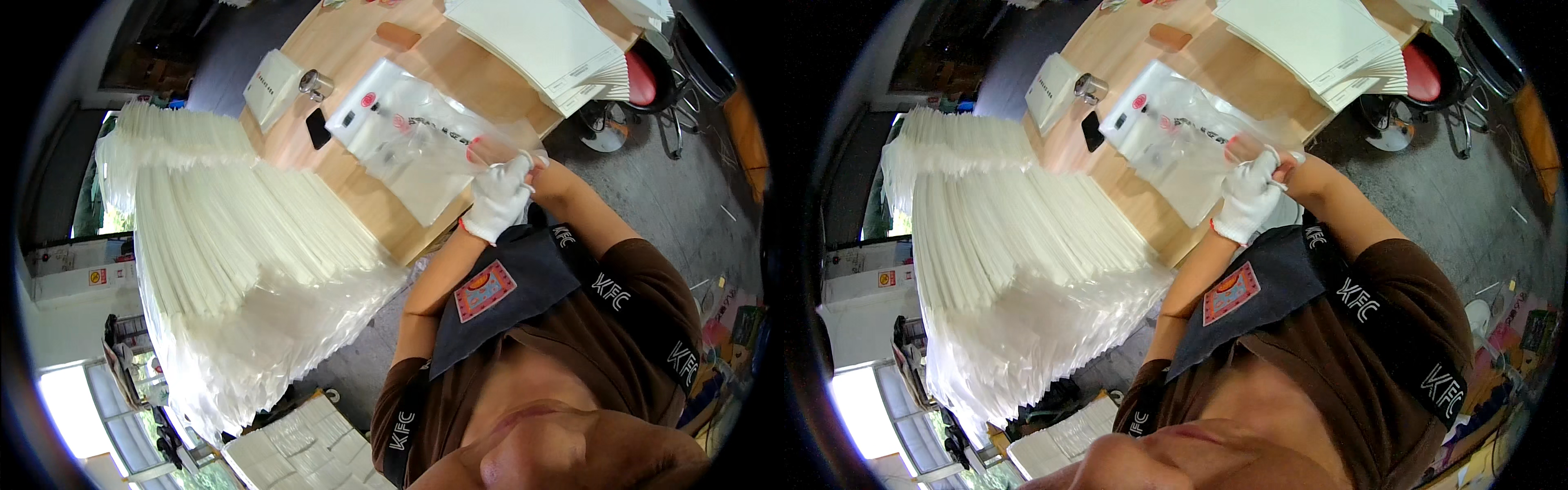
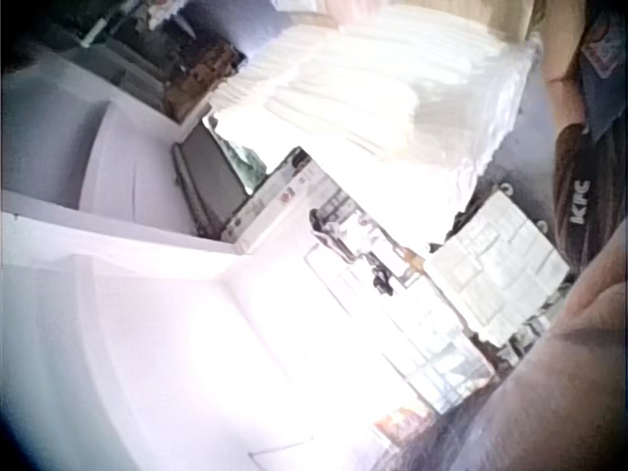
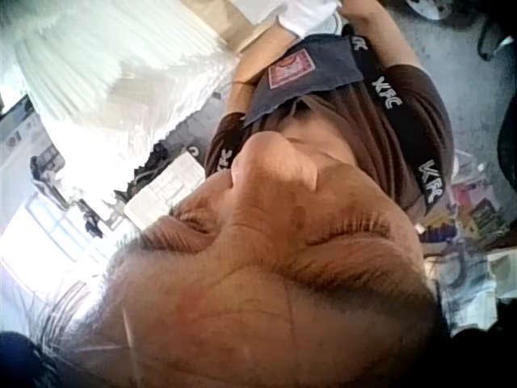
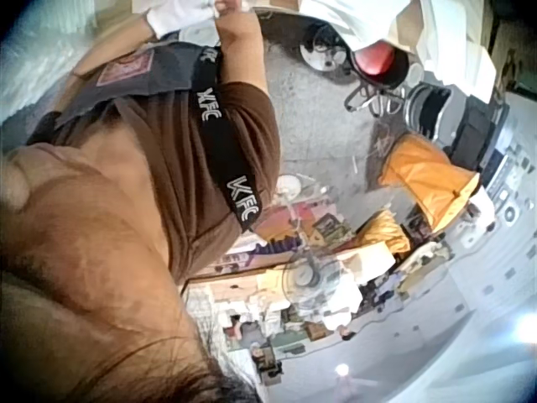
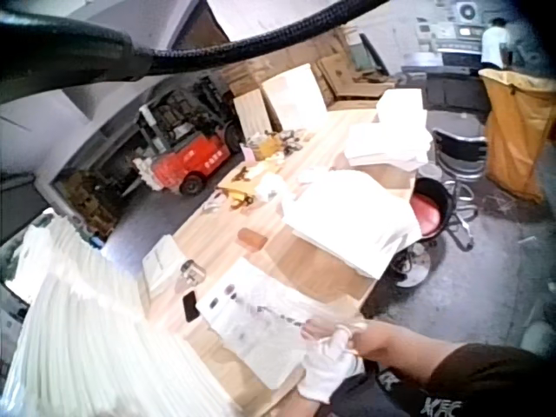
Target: The person repeatedly picks up stacks of white paper sheets and inserts them into clear plastic bags on a wooden table. The person then places the filled bags into a larger plastic-wrapped bundle.
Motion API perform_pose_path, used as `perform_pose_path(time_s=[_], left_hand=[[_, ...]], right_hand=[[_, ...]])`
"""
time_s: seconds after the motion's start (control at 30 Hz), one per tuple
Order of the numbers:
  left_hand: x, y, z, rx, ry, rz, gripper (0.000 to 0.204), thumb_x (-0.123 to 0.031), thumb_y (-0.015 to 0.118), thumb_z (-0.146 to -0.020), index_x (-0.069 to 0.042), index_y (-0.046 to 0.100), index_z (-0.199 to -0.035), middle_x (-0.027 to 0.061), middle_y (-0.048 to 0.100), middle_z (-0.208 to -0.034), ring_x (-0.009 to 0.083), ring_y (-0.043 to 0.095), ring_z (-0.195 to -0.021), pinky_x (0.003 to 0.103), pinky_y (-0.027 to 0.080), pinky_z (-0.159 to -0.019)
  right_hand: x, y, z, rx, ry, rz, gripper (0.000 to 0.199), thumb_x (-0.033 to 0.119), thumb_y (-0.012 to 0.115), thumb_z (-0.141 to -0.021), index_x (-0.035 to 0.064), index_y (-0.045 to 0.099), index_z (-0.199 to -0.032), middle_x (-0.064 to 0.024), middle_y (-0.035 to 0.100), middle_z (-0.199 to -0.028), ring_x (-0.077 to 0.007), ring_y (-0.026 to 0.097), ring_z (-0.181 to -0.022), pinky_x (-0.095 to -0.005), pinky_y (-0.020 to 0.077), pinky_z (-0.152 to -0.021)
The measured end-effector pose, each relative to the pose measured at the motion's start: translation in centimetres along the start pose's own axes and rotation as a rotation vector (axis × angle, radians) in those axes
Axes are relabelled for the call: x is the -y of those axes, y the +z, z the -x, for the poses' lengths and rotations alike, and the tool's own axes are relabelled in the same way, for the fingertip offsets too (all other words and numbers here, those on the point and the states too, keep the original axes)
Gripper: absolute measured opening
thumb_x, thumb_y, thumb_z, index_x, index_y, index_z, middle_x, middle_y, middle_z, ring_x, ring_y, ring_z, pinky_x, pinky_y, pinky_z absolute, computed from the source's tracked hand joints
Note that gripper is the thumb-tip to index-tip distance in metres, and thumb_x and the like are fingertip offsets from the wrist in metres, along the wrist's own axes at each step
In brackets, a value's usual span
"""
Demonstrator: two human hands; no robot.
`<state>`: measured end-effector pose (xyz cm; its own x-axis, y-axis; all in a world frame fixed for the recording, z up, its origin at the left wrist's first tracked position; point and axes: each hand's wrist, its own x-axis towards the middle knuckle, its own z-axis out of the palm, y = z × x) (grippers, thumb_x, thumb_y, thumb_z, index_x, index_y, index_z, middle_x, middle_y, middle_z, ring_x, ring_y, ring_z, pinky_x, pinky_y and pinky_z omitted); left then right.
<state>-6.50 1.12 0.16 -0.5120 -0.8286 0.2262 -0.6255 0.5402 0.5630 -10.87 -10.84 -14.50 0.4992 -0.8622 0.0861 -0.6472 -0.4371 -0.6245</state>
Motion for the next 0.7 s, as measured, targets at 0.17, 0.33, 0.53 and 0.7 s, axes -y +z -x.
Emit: perform_pose_path(time_s=[0.17, 0.33, 0.53, 0.7], left_hand=[[8.9, 3.2, -0.8, -0.213, -0.243, 0.453, 0.018, -0.017, 0.054, -0.091, -0.004, 0.057, -0.104, 0.01, 0.061, -0.099, 0.0162, 0.056, -0.089, 0.031, 0.045, -0.078], [13.4, 3.6, -1.5, -0.22, -0.55, 0.615, 0.019, -0.019, 0.053, -0.093, -0.003, 0.055, -0.103, 0.0051, 0.06, -0.089, 0.0099, 0.052, -0.062, 0.024, 0.045, -0.055], [13.5, 7.1, -5.2, -0.136, -0.279, 0.74, 0.021, -0.02, 0.056, -0.092, -0.003, 0.055, -0.105, 0.0066, 0.062, -0.102, 0.009, 0.055, -0.071, 0.023, 0.047, -0.062], [8.9, 7.6, -8.5, 0.089, -0.346, 0.918, 0.022, -0.012, 0.054, -0.092, -0.003, 0.055, -0.112, 0.0054, 0.059, -0.107, 0.0115, 0.055, -0.091, 0.025, 0.046, -0.079]], right_hand=[[-2.3, -4.5, 5.2, 0.029, -0.122, -0.063, 0.026, 0.028, 0.057, -0.081, 0.0106, 0.063, -0.099, -0.0116, 0.066, -0.091, -0.0268, 0.062, -0.081, -0.037, 0.0495, -0.072], [-5.5, -15.4, 12.0, -0.525, -0.026, 0.826, 0.033, 0.017, 0.059, -0.075, 0.0145, 0.058, -0.109, -0.0051, 0.059, -0.112, -0.0239, 0.059, -0.098, -0.0384, 0.0476, -0.085], [-10.4, -19.4, 12.7, -0.386, -0.21, 0.719, 0.028, 0.02, 0.056, -0.079, 0.0116, 0.057, -0.106, -0.0037, 0.061, -0.099, -0.0215, 0.061, -0.091, -0.0322, 0.0527, -0.07], [-9.2, -20.1, 13.3, -0.008, 0.059, 0.817, 0.025, 0.024, 0.059, -0.078, 0.0124, 0.057, -0.1, -0.0029, 0.059, -0.086, -0.0218, 0.062, -0.087, -0.0327, 0.0536, -0.065]])
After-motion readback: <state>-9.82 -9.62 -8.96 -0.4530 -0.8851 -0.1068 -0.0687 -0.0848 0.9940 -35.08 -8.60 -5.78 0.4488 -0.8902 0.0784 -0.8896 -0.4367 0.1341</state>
